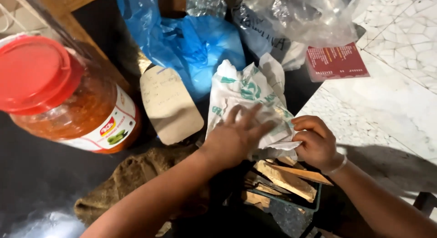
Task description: The person wraps food containers in paper at a prep table, then scoops rice from a container, adds it to a wok on a gas stove, and stir-fries the rice with a ladle, tossing the wok while adding chopped tomatoes and seasonings from nearby bowls.
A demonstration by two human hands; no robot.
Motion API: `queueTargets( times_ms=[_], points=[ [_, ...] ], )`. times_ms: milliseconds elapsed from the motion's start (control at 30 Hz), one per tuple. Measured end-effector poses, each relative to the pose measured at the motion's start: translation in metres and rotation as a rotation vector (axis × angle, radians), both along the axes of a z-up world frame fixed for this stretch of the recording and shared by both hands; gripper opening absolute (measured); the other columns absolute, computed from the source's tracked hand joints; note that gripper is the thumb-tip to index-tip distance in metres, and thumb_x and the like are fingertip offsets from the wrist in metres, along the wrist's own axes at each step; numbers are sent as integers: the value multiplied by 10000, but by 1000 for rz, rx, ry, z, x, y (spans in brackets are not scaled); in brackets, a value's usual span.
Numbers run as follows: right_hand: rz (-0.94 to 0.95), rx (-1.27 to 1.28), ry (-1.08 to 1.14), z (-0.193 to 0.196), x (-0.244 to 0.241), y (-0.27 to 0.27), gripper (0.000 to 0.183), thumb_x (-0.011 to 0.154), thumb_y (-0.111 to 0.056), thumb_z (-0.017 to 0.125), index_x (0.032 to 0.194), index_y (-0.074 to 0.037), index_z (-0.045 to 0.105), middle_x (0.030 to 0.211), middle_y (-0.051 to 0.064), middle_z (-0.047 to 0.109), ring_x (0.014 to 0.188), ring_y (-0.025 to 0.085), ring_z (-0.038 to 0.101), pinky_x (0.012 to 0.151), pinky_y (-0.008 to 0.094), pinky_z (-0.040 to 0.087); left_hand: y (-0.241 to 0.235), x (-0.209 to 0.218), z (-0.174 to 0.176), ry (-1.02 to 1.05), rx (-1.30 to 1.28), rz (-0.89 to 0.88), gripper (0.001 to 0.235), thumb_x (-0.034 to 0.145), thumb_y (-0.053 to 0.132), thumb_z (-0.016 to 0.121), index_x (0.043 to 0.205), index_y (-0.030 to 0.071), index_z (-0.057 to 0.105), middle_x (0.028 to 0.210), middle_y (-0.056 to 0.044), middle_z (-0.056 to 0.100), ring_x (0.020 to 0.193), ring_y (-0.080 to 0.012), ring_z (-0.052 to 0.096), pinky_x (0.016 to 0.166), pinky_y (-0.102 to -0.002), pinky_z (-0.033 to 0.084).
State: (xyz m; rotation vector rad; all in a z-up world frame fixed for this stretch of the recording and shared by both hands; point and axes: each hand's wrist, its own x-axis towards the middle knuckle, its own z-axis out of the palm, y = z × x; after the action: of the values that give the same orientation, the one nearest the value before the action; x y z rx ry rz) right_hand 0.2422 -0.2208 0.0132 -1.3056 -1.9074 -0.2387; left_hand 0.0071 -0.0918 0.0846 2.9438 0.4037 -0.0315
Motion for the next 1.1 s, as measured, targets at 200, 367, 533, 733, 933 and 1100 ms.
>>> queueTargets(
  times_ms=[200, 367, 533, 733, 933, 1100],
  points=[
    [-25, 114, 79, 6, -7, 12, 279, 714, 81, 829, 789, -41, 590, 1093, 116, 580, 1075, 297, 683, 881, 378, 590, 32, 4, -32, -538, -133, -54, 699, 749, 377, 825, 1390, 218, 594, 1490, -166, 519, 1302, -380, 543, 991, -506, 506],
    [70, 93, -96, 15, 1, 12, 299, 634, -74, 869, 791, -60, 615, 1068, 140, 574, 1068, 339, 644, 848, 408, 577, 48, 3, -50, -671, -704, 319, 322, 980, 246, 683, 1262, 92, 699, 1090, -119, 770, 940, -191, 736, 847, -328, 556],
    [-103, -54, -222, 10, 20, 10, 224, 589, -172, 848, 754, -88, 723, 1035, 110, 622, 1013, 335, 633, 822, 449, 556, 61, -20, -57, -731, -942, 354, 298, 999, 257, 655, 1205, 50, 714, 1022, -68, 800, 893, -102, 685, 830, -284, 562],
    [-373, -421, 23, 9, 14, 50, 244, 722, -297, 832, 776, -87, 721, 1146, 86, 659, 944, 275, 675, 829, 406, 576, 70, -37, -52, -755, -1000, 301, 315, 993, 268, 675, 1204, 39, 719, 1012, -44, 798, 898, -100, 686, 828, -281, 570],
    [-41, -547, 987, -50, 65, 123, 159, 810, -120, 724, 959, -95, 675, 1027, 72, 655, 852, 226, 684, 780, 358, 577, 80, -66, -24, -807, -1010, 232, 375, 944, 260, 721, 1209, -5, 716, 1021, -75, 795, 909, -132, 727, 831, -294, 583],
    [-338, -447, 1099, -96, 101, 158, 93, 954, -50, 700, 960, -4, 619, 917, 145, 613, 749, 288, 552, 658, 440, 452, 80, -88, -39, -1003, -1224, 101, 465, 953, 326, 754, 1231, -41, 690, 1100, -110, 759, 997, -160, 711, 898, -315, 579]
  ],
)
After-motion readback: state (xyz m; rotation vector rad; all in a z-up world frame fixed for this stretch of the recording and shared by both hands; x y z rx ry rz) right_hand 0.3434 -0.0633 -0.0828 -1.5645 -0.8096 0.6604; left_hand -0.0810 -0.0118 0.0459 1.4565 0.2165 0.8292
